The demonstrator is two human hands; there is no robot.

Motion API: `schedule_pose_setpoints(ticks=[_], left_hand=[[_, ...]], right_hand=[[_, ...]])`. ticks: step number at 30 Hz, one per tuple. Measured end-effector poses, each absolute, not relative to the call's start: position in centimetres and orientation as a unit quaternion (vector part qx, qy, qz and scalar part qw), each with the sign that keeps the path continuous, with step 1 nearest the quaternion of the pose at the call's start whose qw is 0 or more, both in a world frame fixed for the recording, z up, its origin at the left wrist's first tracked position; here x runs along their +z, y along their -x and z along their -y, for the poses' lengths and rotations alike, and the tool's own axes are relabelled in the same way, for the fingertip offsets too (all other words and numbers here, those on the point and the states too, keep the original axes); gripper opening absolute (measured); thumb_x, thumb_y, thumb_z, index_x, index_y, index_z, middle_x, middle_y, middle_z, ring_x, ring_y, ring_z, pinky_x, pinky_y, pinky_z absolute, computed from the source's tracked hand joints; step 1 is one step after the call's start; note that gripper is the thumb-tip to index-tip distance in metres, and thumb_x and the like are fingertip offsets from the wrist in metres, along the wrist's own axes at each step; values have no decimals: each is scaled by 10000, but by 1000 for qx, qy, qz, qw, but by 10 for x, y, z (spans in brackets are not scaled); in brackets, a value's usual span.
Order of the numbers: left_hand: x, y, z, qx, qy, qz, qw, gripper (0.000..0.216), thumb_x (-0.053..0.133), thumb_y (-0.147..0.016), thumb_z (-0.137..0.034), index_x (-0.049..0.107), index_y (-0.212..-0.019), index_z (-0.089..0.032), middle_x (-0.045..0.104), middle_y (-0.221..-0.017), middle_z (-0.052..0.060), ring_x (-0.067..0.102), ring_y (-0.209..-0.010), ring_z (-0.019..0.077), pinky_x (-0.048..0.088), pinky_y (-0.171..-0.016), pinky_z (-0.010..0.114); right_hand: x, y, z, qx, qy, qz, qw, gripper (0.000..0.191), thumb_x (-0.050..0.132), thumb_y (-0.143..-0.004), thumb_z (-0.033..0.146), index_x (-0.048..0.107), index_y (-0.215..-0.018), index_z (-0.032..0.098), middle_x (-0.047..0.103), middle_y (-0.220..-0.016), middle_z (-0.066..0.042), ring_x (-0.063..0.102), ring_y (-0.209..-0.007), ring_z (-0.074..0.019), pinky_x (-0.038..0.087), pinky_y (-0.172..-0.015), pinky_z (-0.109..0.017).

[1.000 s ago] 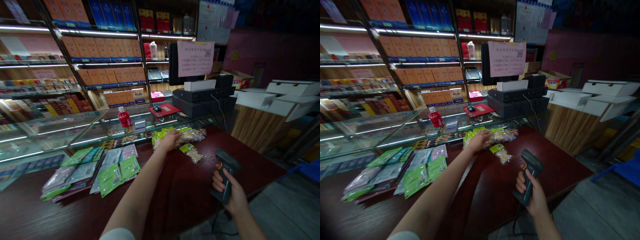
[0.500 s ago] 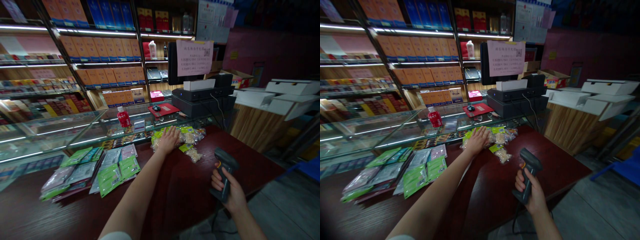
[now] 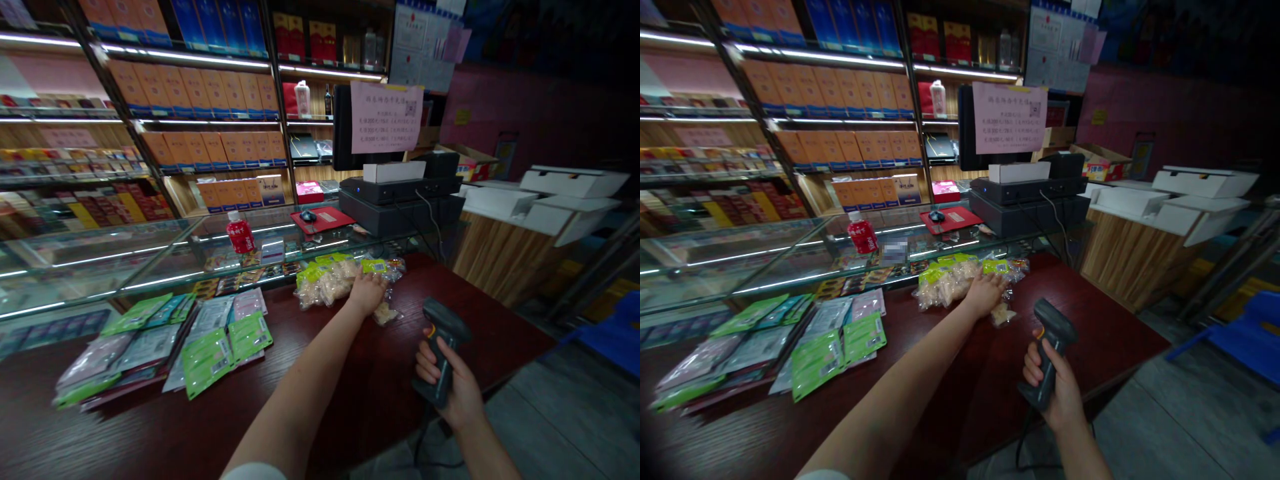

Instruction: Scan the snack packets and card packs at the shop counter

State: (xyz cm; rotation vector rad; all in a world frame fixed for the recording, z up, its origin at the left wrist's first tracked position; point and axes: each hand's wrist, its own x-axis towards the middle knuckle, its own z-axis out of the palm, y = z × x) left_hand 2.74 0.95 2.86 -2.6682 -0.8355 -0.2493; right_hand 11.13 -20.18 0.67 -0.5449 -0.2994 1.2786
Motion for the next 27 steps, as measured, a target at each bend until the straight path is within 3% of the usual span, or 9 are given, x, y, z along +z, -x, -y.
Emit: schedule_pose_setpoints(ticks=[6,11,13,19,27], left_hand=[[39,-28,-18,-38,941,294,163,605,591,-827,-512,525,-1330,-184,492,-1415,157,490,-1242,326,221,-1103,603],[39,-30,-22,-21,932,313,184,716,612,-791,-559,511,-1350,-124,462,-1423,216,492,-1239,355,188,-1107,621],[38,-33,-22,-22,929,311,199,691,603,-806,-520,518,-1345,-96,463,-1413,236,494,-1240,369,143,-1113,642],[32,-37,-23,-81,912,325,235,431,386,-922,-189,561,-1298,-70,516,-1377,212,457,-1302,335,73,-1129,661],[33,0,9,-151,933,270,186,409,338,-963,-244,563,-1295,-163,487,-1433,121,351,-1389,267,167,-1166,551]], right_hand=[[7,-111,201,588,256,137,755,235,724,-768,289,581,-934,204,405,-578,76,304,-423,-33,290,-372,-122],[6,-112,200,589,256,139,754,244,730,-763,294,590,-939,200,414,-578,74,307,-421,-31,290,-372,-124],[5,-112,200,588,254,140,755,242,729,-764,293,594,-940,197,415,-578,73,310,-421,-29,292,-373,-124],[5,-112,200,581,260,142,758,234,719,-774,295,596,-951,205,411,-586,73,306,-424,-35,295,-372,-127],[8,-112,202,593,252,133,754,234,736,-765,281,613,-944,192,425,-580,68,329,-424,-33,314,-371,-125]])
